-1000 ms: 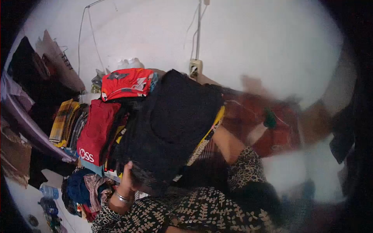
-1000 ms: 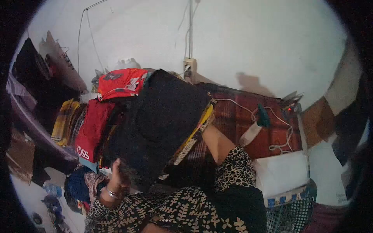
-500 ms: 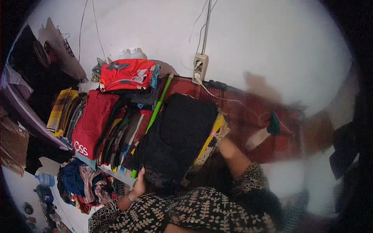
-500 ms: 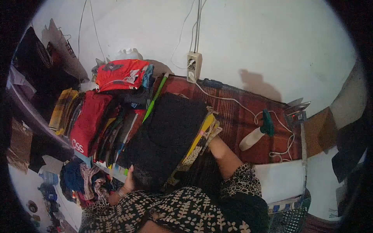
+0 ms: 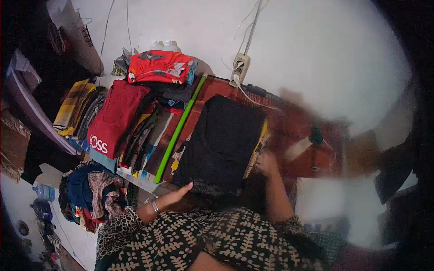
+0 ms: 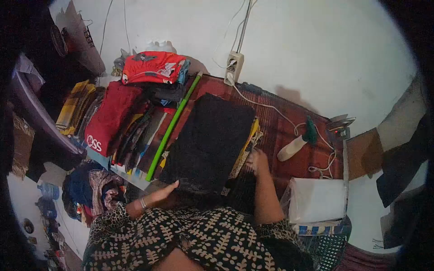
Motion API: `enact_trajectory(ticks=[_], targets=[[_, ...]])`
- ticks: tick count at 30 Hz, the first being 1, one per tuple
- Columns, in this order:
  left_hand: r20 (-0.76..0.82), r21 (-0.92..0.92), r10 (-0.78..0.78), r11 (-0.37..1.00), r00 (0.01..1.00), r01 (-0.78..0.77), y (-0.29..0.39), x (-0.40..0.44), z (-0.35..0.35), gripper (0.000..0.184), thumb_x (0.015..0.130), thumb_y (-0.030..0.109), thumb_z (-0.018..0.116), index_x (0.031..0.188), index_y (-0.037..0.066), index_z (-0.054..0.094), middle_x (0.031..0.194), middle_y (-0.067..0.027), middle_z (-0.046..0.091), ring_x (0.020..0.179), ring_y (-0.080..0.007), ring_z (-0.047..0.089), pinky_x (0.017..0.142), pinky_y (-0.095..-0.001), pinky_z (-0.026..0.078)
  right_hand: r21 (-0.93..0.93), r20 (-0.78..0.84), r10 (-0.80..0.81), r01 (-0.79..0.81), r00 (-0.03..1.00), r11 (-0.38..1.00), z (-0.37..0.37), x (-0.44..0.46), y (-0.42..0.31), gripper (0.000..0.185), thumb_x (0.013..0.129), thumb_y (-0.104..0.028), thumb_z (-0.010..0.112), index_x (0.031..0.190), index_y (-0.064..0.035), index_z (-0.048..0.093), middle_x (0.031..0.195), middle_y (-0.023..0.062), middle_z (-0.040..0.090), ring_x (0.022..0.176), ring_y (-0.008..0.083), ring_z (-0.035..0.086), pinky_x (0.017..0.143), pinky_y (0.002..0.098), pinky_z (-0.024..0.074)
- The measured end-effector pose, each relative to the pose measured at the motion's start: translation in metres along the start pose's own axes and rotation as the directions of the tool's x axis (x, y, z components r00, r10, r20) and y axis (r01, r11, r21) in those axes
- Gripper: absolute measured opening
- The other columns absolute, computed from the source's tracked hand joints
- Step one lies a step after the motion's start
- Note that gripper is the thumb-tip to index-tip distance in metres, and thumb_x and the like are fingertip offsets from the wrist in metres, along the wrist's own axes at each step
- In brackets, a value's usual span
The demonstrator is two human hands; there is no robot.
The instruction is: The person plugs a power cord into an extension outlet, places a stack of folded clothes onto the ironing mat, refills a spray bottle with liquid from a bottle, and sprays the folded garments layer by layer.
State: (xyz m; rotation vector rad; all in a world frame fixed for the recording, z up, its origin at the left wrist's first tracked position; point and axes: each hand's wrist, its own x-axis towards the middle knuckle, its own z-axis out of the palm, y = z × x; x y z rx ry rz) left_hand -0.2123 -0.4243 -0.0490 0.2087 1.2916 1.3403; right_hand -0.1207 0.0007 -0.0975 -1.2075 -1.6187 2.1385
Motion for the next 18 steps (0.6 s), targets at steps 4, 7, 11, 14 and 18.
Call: enact_trajectory(ticks=[4,7,11,14,18], targets=[[-0.202,0.848,-0.121,0.475,0.972,0.236,0.075,-0.054,-0.002,0.066,0.097,0.059,0.042,0.129,0.002,0.058,0.131,-0.0190,0.058,0.119,-0.0270,0.056,0.102,-0.0425,0.044,0.031,-0.085,0.026,-0.023,0.996,0.999,0.026,-0.067,-0.009,0.053,0.098,-0.030,0.053,0.143,-0.0061,0.039,0.128,0.0173,0.055,0.108,0.0293,0.060,0.086,0.0467,0.0512],[-0.067,0.698,-0.088,0.708,0.994,0.110,0.084,-0.055,-0.047,0.057,0.101,0.050,0.039,0.113,0.002,0.067,0.109,-0.0150,0.068,0.100,-0.0281,0.064,0.087,-0.0415,0.050,-0.052,-0.064,-0.082,0.078,0.995,0.996,0.024,-0.067,0.028,0.054,0.097,-0.033,0.052,0.143,-0.0085,0.038,0.127,0.0162,0.055,0.110,0.0308,0.058,0.093,0.0470,0.0474],[-0.178,0.817,0.354,0.573,0.918,-0.062,0.091,0.014,-0.098,0.053,0.102,0.047,0.039,0.122,0.003,0.062,0.111,-0.0092,0.066,0.098,-0.0232,0.062,0.086,-0.0370,0.048,-0.143,-0.076,0.135,-0.145,0.988,0.979,0.068,-0.163,-0.002,0.066,0.098,-0.040,0.050,0.149,-0.0019,0.031,0.148,0.0213,0.039,0.135,0.0341,0.041,0.110,0.0434,0.0351],[-0.158,0.531,0.245,0.838,0.957,-0.127,0.109,0.044,-0.080,0.054,0.102,0.047,0.039,0.129,0.004,0.057,0.120,-0.0071,0.062,0.106,-0.0216,0.059,0.090,-0.0346,0.046,-0.008,0.079,0.132,-0.132,0.988,0.991,0.080,-0.185,0.031,0.068,0.099,-0.043,0.046,0.149,0.0003,0.030,0.149,0.0204,0.038,0.137,0.0340,0.039,0.111,0.0438,0.0332],[-0.109,0.457,0.034,0.889,0.993,0.020,0.118,0.067,-0.065,0.067,0.101,0.055,0.035,0.141,0.002,0.045,0.144,-0.0131,0.048,0.129,-0.0268,0.046,0.106,-0.0375,0.036,0.034,-0.019,0.202,-0.201,0.979,0.979,0.107,-0.235,0.008,0.069,0.098,-0.050,0.043,0.151,-0.0077,0.028,0.152,0.0166,0.034,0.141,0.0347,0.031,0.110,0.0499,0.0311]])
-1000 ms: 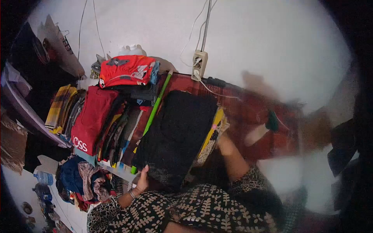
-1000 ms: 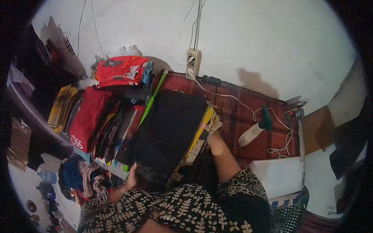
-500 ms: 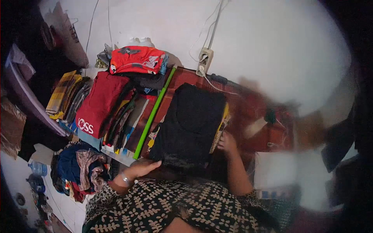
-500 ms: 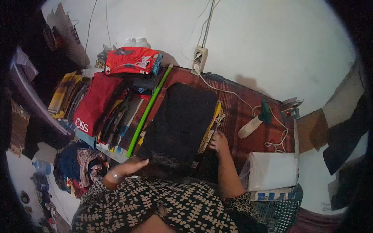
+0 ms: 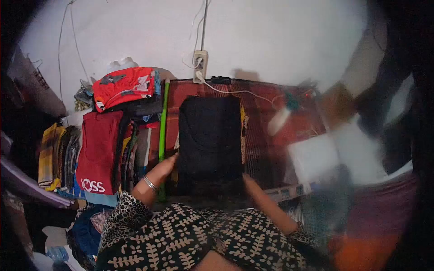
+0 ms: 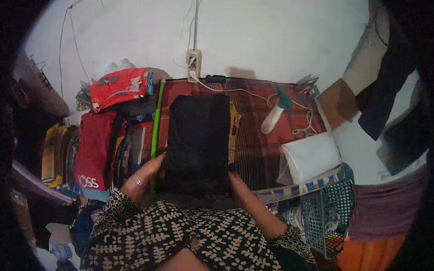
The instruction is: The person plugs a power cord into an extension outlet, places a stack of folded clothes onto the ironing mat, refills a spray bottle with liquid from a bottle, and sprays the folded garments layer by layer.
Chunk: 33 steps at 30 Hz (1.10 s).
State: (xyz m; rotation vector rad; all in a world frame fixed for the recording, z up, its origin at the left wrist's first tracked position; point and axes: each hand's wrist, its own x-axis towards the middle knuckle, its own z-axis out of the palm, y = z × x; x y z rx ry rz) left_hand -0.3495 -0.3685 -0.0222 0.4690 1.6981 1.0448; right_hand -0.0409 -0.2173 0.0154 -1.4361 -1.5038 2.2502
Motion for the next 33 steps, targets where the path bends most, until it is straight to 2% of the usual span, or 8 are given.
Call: enact_trajectory(ticks=[12,16,19,20,21,27,30,33], targets=[[0.340,-0.397,-0.130,0.878,0.931,0.267,0.011,-0.049,0.077,0.064,0.104,0.046,0.027,0.144,-0.003,0.036,0.146,-0.0170,0.043,0.133,-0.0305,0.044,0.107,-0.0448,0.038,0.493,-0.075,-0.072,0.100,0.995,0.864,-0.057,0.035,0.030,0.063,0.098,-0.050,0.046,0.135,0.0005,0.049,0.130,0.0199,0.056,0.113,0.0355,0.058,0.095,0.0437,0.0484],[0.369,0.203,0.080,0.965,0.926,-0.164,0.006,-0.048,0.060,0.059,0.106,0.040,0.023,0.142,-0.004,0.037,0.144,-0.0190,0.044,0.130,-0.0330,0.047,0.108,-0.0467,0.039,0.311,-0.215,-0.179,0.241,0.960,0.919,-0.056,0.035,0.062,0.055,0.099,-0.045,0.047,0.129,0.0006,0.054,0.122,0.0193,0.061,0.105,0.0339,0.063,0.091,0.0421,0.0514],[0.379,0.692,0.230,0.573,0.896,-0.439,-0.024,-0.012,0.053,0.063,0.100,0.042,0.042,0.145,-0.001,0.033,0.140,-0.0179,0.049,0.124,-0.0335,0.051,0.105,-0.0460,0.042,0.175,-0.363,-0.279,0.359,0.889,0.917,-0.062,0.047,0.071,0.046,0.100,-0.035,0.048,0.128,-0.0006,0.055,0.121,0.0188,0.061,0.107,0.0313,0.061,0.094,0.0392,0.0494],[0.235,0.138,0.148,0.973,0.961,-0.184,-0.026,-0.002,0.059,0.064,0.099,0.045,0.044,0.144,-0.001,0.037,0.140,-0.0177,0.050,0.124,-0.0334,0.051,0.104,-0.0457,0.042,0.304,-0.392,-0.226,0.357,0.892,0.883,-0.067,0.053,0.077,0.041,0.100,-0.030,0.048,0.128,-0.0010,0.055,0.121,0.0187,0.061,0.108,0.0299,0.061,0.095,0.0373,0.0484],[0.175,-0.518,-0.016,0.849,0.984,0.106,-0.023,0.005,0.062,0.066,0.098,0.048,0.046,0.142,0.000,0.040,0.140,-0.0176,0.050,0.123,-0.0333,0.051,0.102,-0.0455,0.043,0.305,-0.390,-0.224,0.355,0.893,0.884,-0.067,0.047,0.073,0.041,0.100,-0.030,0.048,0.128,-0.0010,0.055,0.121,0.0187,0.061,0.108,0.0299,0.061,0.095,0.0373,0.0484],[0.053,-0.467,0.162,0.876,0.985,-0.119,0.001,0.047,0.060,0.078,0.094,0.059,0.045,0.144,0.000,0.039,0.140,-0.0172,0.050,0.122,-0.0350,0.052,0.099,-0.0427,0.044,-0.262,-0.107,-0.090,0.060,0.990,0.963,-0.107,0.042,0.031,0.048,0.097,-0.027,0.050,0.138,-0.0013,0.049,0.127,0.0181,0.059,0.111,0.0293,0.059,0.097,0.0346,0.0462],[-0.010,-0.578,0.040,0.815,0.999,-0.038,-0.012,0.118,0.042,0.075,0.095,0.057,0.046,0.141,-0.002,0.044,0.135,-0.0164,0.054,0.118,-0.0340,0.054,0.096,-0.0422,0.046,-0.748,-0.080,0.070,-0.106,0.994,0.655,-0.118,0.054,0.004,0.054,0.095,-0.032,0.051,0.140,-0.0015,0.048,0.126,0.0184,0.060,0.110,0.0284,0.060,0.095,0.0363,0.0466],[0.033,-0.405,0.127,0.908,0.991,-0.103,0.001,0.145,0.032,0.069,0.097,0.056,0.042,0.137,0.000,0.049,0.131,-0.0157,0.058,0.115,-0.0310,0.057,0.093,-0.0403,0.047,-0.460,0.082,-0.109,0.135,0.991,0.877,-0.119,0.080,-0.026,0.055,0.094,-0.036,0.052,0.135,0.0001,0.052,0.128,0.0187,0.059,0.108,0.0277,0.060,0.092,0.0376,0.0472]])
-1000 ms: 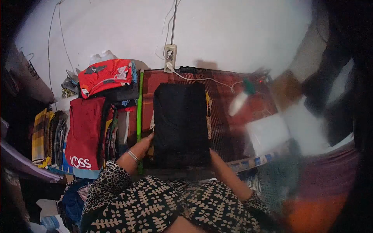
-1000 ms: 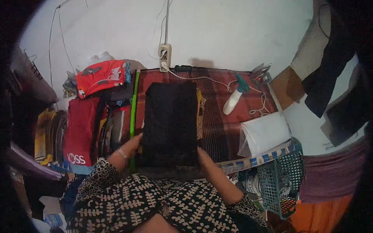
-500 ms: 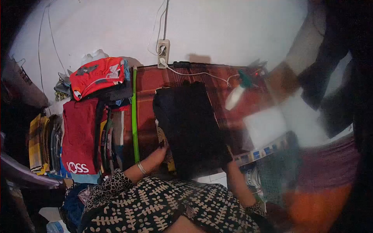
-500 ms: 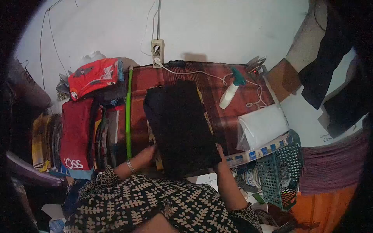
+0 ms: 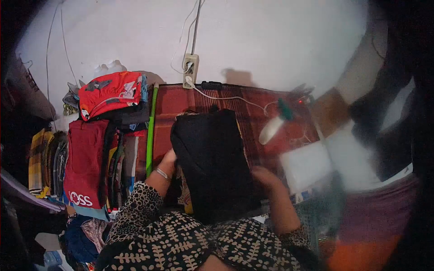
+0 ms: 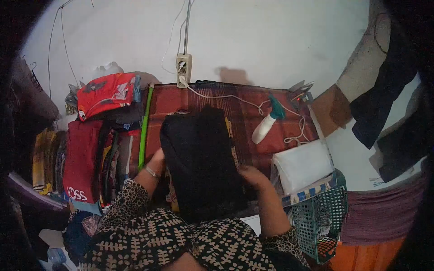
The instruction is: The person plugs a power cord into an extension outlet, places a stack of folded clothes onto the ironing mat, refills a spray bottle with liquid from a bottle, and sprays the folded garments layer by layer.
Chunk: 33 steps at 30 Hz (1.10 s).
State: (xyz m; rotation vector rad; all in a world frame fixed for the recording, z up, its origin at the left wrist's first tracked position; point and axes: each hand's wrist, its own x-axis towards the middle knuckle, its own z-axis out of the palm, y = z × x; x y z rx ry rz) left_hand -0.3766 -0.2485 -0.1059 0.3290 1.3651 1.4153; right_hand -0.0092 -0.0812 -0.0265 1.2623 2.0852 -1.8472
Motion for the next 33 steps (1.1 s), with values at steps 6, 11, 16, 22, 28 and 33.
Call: enact_trajectory(ticks=[6,11,16,22,28,33], targets=[[0.061,-0.008,0.088,0.996,0.994,-0.088,0.053,0.020,0.025,0.067,0.097,0.054,0.043,0.136,0.000,0.050,0.128,-0.0156,0.059,0.112,-0.0304,0.058,0.093,-0.0396,0.047,0.637,-0.174,0.212,-0.055,0.962,0.769,0.012,0.086,-0.092,0.062,0.095,-0.044,0.055,0.137,0.0010,0.048,0.130,0.0156,0.056,0.116,0.0293,0.055,0.095,0.0355,0.0444],[0.034,-0.092,0.133,0.987,0.991,-0.129,0.061,0.034,0.032,0.065,0.098,0.053,0.044,0.135,-0.001,0.050,0.125,-0.0155,0.061,0.110,-0.0299,0.059,0.093,-0.0390,0.047,0.553,-0.336,0.133,0.081,0.932,0.830,0.005,0.125,-0.099,0.061,0.095,-0.043,0.055,0.136,0.0015,0.048,0.132,0.0167,0.055,0.118,0.0306,0.054,0.098,0.0369,0.0432],[0.021,-0.050,0.110,0.993,0.994,-0.109,0.059,0.063,0.043,0.064,0.098,0.052,0.045,0.133,-0.001,0.050,0.123,-0.0154,0.062,0.108,-0.0294,0.060,0.093,-0.0385,0.047,0.220,-0.532,-0.125,0.279,0.838,0.935,-0.005,0.148,-0.042,0.060,0.095,-0.041,0.055,0.136,0.0021,0.048,0.133,0.0184,0.054,0.120,0.0325,0.054,0.101,0.0386,0.0415],[-0.106,-0.019,0.094,0.995,0.990,-0.096,0.076,0.045,0.030,0.062,0.098,0.050,0.046,0.132,-0.001,0.051,0.119,-0.0153,0.064,0.105,-0.0288,0.061,0.093,-0.0378,0.047,-0.180,-0.628,-0.443,0.434,0.640,0.883,0.001,0.088,-0.042,0.057,0.094,-0.036,0.057,0.136,0.0006,0.048,0.136,0.0224,0.052,0.124,0.0384,0.051,0.107,0.0432,0.0365],[-0.288,-0.026,0.316,0.941,0.904,-0.337,0.079,-0.051,0.047,0.058,0.098,0.046,0.049,0.131,-0.002,0.051,0.116,-0.0159,0.066,0.103,-0.0288,0.063,0.092,-0.0377,0.047,-0.512,-0.468,-0.705,0.487,0.533,0.708,0.039,-0.026,-0.048,0.058,0.093,-0.038,0.058,0.140,-0.0058,0.047,0.140,0.0241,0.047,0.134,0.0393,0.040,0.112,0.0476,0.0301],[-0.084,0.684,0.746,0.525,0.660,-0.507,0.099,-0.036,0.081,0.044,0.093,0.029,0.062,0.120,-0.004,0.054,0.109,-0.0290,0.063,0.106,-0.0424,0.061,0.089,-0.0433,0.047,-0.241,-0.368,-0.403,0.333,0.838,0.912,0.081,-0.057,-0.049,0.059,0.094,-0.032,0.060,0.147,-0.0195,0.039,0.151,0.0253,0.032,0.142,0.0415,0.026,0.116,0.0463,0.0245]])
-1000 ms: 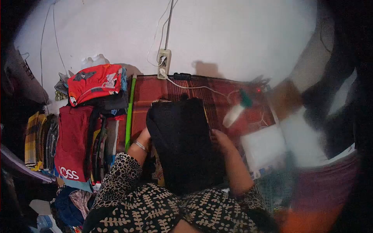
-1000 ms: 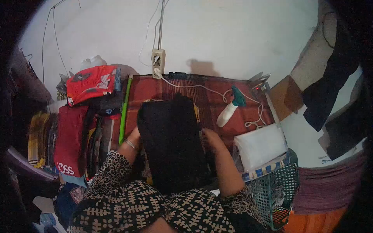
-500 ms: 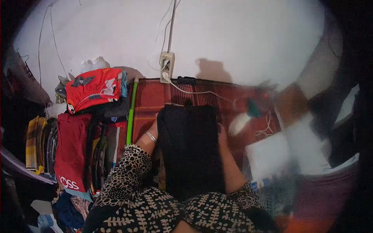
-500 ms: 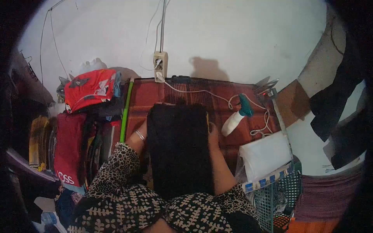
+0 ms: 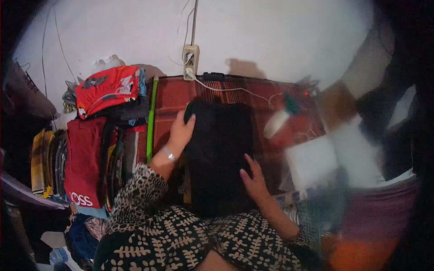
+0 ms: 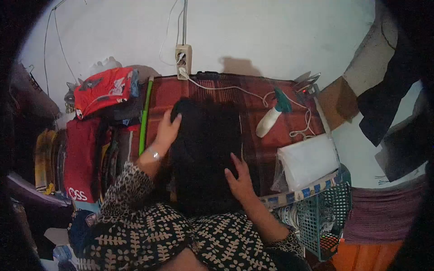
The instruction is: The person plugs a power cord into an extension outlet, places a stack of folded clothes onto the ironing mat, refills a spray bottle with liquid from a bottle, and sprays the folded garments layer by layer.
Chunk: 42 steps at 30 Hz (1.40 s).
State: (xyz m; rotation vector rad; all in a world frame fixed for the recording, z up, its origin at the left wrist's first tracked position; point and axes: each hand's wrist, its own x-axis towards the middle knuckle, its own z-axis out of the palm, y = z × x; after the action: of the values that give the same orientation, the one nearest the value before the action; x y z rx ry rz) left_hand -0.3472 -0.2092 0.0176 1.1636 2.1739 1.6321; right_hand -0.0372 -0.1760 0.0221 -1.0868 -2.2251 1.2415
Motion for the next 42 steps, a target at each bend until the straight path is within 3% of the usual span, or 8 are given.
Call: enact_trajectory(ticks=[8,10,14,18,21,24,32,42], targets=[[-0.080,0.295,0.022,0.956,0.997,0.002,0.006,0.058,0.024,0.030,0.086,0.023,0.064,0.108,0.003,0.060,0.106,-0.0258,0.064,0.102,-0.0427,0.060,0.086,-0.0466,0.049,-0.363,-0.087,-0.169,0.126,0.982,0.923,-0.009,-0.028,-0.018,0.055,0.092,-0.031,0.063,0.143,-0.0184,0.046,0.152,0.0252,0.029,0.140,0.0444,0.029,0.114,0.0546,0.0251],[-0.062,0.313,0.118,0.945,0.991,-0.093,0.020,0.067,0.015,0.029,0.086,0.023,0.063,0.107,0.004,0.062,0.105,-0.0258,0.064,0.102,-0.0424,0.061,0.087,-0.0466,0.049,-0.414,0.324,-0.484,0.582,0.813,0.700,-0.027,-0.049,-0.046,0.054,0.090,-0.035,0.064,0.141,-0.0245,0.049,0.155,0.0180,0.028,0.143,0.0414,0.025,0.114,0.0582,0.0220],[-0.093,0.207,0.200,0.962,0.975,-0.178,0.067,0.082,0.005,0.027,0.084,0.022,0.062,0.105,0.005,0.065,0.101,-0.0262,0.065,0.100,-0.0419,0.062,0.088,-0.0477,0.049,-0.454,0.544,-0.338,0.609,0.768,0.651,0.004,-0.056,-0.041,0.053,0.089,-0.040,0.064,0.139,-0.0287,0.051,0.156,0.0126,0.027,0.145,0.0376,0.021,0.115,0.0610,0.0187],[0.434,0.528,-0.116,0.836,0.894,-0.148,-0.015,0.129,0.016,0.045,0.081,0.026,0.066,0.115,-0.003,0.061,0.107,-0.0296,0.064,0.103,-0.0410,0.063,0.090,-0.0429,0.050,-0.492,0.486,-0.354,0.584,0.799,0.645,0.009,-0.062,-0.042,0.051,0.087,-0.043,0.065,0.135,-0.0269,0.056,0.155,0.0123,0.029,0.146,0.0353,0.020,0.115,0.0622,0.0165],[0.209,-0.136,-0.277,0.941,0.938,0.308,0.003,0.077,0.001,0.063,0.083,0.038,0.067,0.124,-0.009,0.054,0.110,-0.0293,0.065,0.106,-0.0369,0.064,0.092,-0.0384,0.049,-0.386,0.436,-0.399,0.568,0.807,0.727,-0.008,-0.059,-0.047,0.043,0.088,-0.040,0.065,0.126,-0.0200,0.063,0.146,0.0140,0.042,0.141,0.0344,0.031,0.113,0.0593,0.0227],[0.065,-0.287,-0.237,0.926,0.969,0.245,-0.054,0.077,0.006,0.076,0.084,0.047,0.066,0.131,-0.010,0.048,0.114,-0.0284,0.064,0.109,-0.0330,0.063,0.093,-0.0362,0.048,-0.201,0.244,-0.342,0.392,0.908,0.898,-0.023,-0.031,-0.044,0.038,0.089,-0.037,0.065,0.116,-0.0114,0.068,0.129,0.0156,0.058,0.127,0.0346,0.049,0.106,0.0505,0.0374],[-0.023,0.075,-0.209,0.975,0.978,0.210,0.001,0.032,-0.002,0.047,0.087,0.042,0.064,0.104,-0.002,0.068,0.098,-0.0226,0.070,0.097,-0.0367,0.067,0.085,-0.0405,0.050,-0.207,-0.442,-0.109,0.017,0.890,0.978,-0.019,0.185,-0.012,0.048,0.087,-0.035,0.063,0.120,-0.0009,0.062,0.116,0.0239,0.064,0.108,0.0384,0.062,0.093,0.0439,0.0475],[0.039,0.087,-0.218,0.973,0.975,0.214,-0.026,0.055,0.009,0.035,0.091,0.029,0.056,0.105,-0.001,0.067,0.101,-0.0272,0.067,0.101,-0.0397,0.064,0.086,-0.0409,0.049,-0.192,-0.344,-0.070,0.003,0.936,0.981,-0.023,0.244,0.023,0.046,0.086,-0.033,0.060,0.118,-0.0003,0.063,0.117,0.0279,0.062,0.112,0.0403,0.059,0.095,0.0441,0.0461]])
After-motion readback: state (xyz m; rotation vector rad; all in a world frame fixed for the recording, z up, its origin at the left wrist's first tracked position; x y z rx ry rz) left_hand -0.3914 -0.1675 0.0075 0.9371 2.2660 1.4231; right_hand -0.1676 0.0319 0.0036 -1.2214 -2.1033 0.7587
